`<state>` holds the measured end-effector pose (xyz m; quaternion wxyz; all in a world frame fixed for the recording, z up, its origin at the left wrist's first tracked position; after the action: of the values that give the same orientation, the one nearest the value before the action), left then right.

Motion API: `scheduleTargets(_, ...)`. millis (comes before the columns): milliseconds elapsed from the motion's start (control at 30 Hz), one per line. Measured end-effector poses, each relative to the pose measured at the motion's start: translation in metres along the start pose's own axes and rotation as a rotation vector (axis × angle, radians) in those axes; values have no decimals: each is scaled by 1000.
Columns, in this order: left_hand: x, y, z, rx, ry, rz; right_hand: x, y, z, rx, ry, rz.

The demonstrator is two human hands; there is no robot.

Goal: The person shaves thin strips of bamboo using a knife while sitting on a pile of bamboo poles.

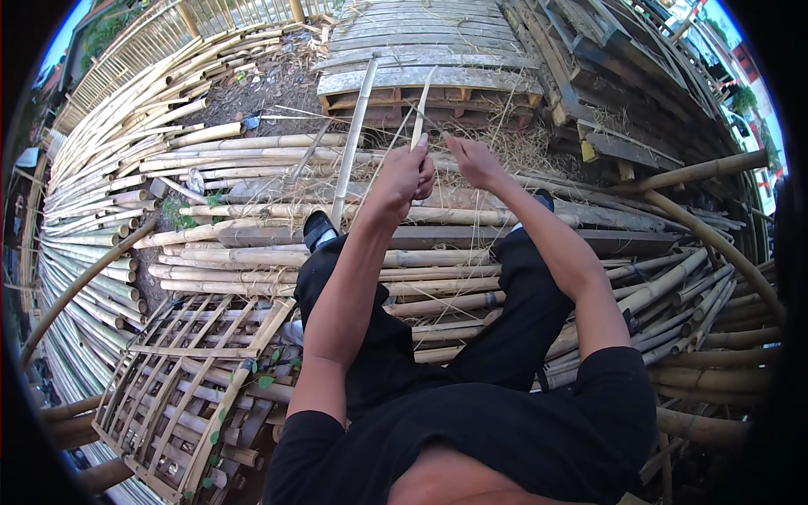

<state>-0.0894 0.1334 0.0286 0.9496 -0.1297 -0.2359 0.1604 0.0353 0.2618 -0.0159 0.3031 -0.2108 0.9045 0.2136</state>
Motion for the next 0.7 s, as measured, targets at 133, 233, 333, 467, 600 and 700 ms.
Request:
scheduleTargets(133,10,-4,4,10,9,44,10,-12,-18,-100,140,-27)
scheduleTargets(233,5,-4,0,0,-4,11,8,5,9,11,56,-36)
scheduleTargets(333,3,-5,2,16,-9,40,9,0,-2,-10,100,-40)
scheduleTargets(467,1,-2,5,15,12,27,11,-5,-19,-177,141,-34)
scheduleTargets(600,7,-4,-2,-32,10,-6,12,14,30,27,-34,10)
scheduleTargets(700,6,-4,4,15,15,3,13,2,-4,-23,154,-8)
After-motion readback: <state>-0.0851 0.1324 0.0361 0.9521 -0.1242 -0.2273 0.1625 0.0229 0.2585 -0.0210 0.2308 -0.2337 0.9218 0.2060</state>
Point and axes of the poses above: each hand's wrist, its own y-axis towards the middle knuckle, its own x-axis out of the palm, z = x × y, the point moved 3 cm from there along y, towards the middle knuckle, and after that the axes turned 15 degrees about z, right-handed, at the moved point
